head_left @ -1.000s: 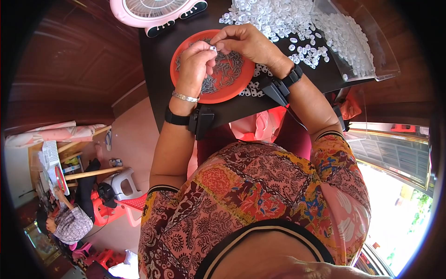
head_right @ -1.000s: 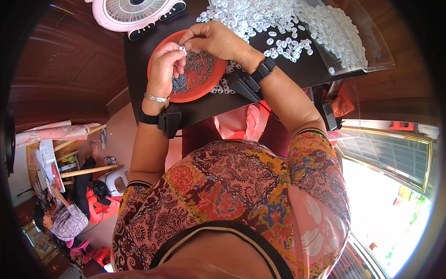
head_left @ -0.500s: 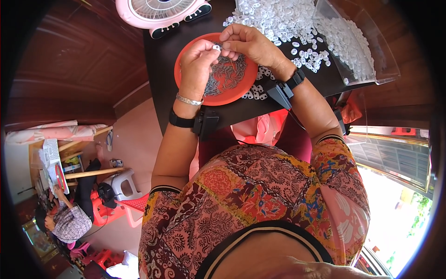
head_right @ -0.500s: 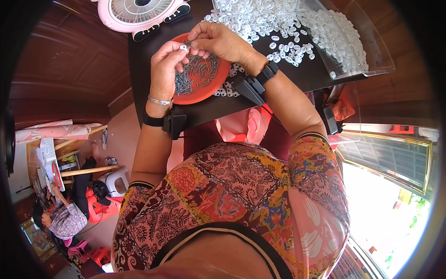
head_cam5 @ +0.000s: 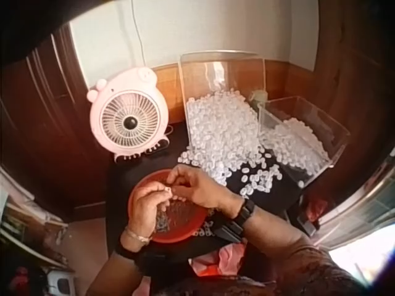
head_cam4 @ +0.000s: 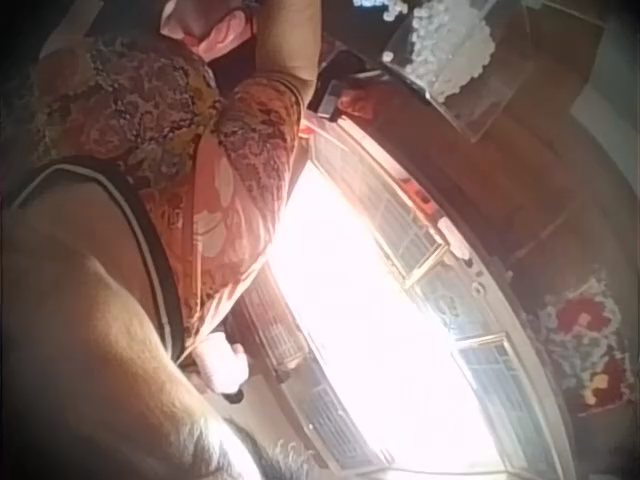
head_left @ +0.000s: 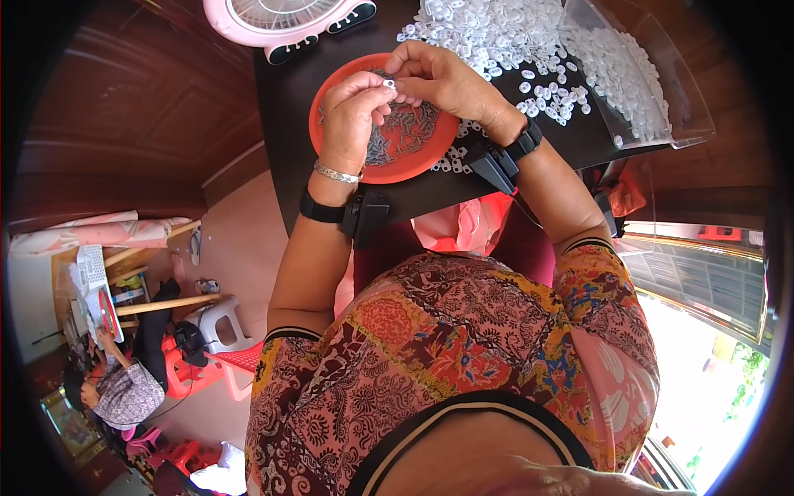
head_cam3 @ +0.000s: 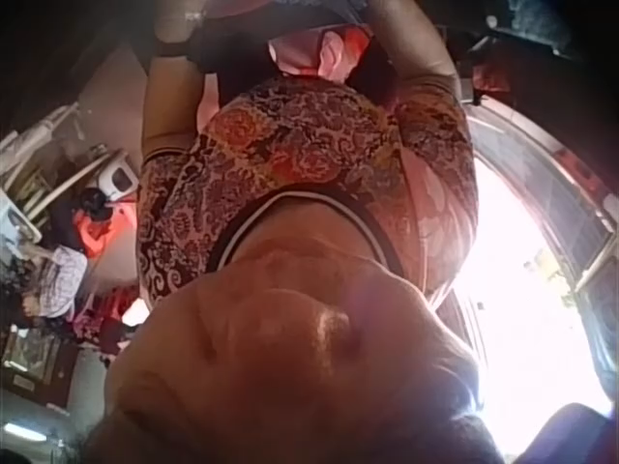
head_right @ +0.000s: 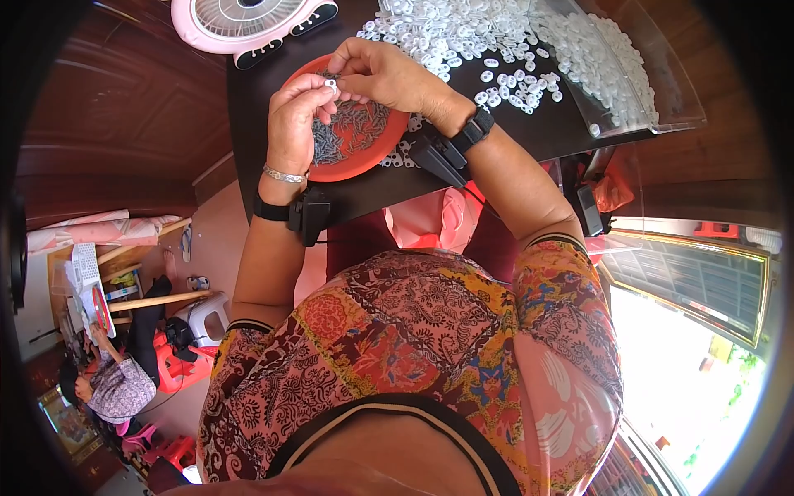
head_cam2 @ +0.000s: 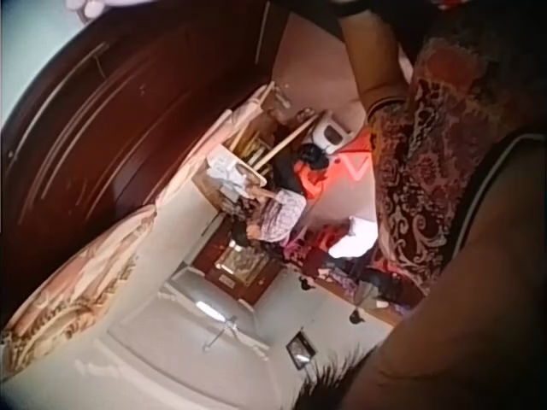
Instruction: Assembling small plastic components by inserting metal clips or pins into them by hand.
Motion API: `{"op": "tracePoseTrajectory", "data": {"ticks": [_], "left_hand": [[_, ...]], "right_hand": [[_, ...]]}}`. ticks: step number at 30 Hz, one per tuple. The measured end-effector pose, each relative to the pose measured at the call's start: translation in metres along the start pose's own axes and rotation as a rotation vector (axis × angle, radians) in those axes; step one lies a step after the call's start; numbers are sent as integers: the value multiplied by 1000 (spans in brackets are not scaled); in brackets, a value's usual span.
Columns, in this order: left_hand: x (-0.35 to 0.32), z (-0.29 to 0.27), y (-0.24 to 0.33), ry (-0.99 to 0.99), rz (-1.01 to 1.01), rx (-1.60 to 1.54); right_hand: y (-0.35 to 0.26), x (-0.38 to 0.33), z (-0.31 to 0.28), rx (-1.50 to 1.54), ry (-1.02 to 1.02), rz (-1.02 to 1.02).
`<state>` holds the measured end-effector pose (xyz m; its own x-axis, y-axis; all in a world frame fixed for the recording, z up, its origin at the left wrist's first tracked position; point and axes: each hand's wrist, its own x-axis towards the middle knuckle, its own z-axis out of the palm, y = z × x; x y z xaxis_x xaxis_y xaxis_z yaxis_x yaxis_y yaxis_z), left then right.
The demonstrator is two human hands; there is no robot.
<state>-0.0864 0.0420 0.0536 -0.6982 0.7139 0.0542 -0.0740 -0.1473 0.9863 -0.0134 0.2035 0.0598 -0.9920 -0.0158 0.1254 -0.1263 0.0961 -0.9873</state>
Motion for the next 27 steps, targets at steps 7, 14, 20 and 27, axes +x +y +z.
{"op": "tracePoseTrajectory", "data": {"ticks": [7, 14, 20, 27], "left_hand": [[5, -6, -7, 81, -24, -145], [0, -4, 0, 127, -52, -192], [-1, -4, 1, 35, -26, -200], [-3, -2, 4, 41, -38, -209]], "right_hand": [[-2, -1, 5, -154, 43, -51], [-7, -4, 6, -55, 179, -130], [-14, -6, 7, -6, 218, -141], [-13, -5, 7, -7, 213, -155]]}}
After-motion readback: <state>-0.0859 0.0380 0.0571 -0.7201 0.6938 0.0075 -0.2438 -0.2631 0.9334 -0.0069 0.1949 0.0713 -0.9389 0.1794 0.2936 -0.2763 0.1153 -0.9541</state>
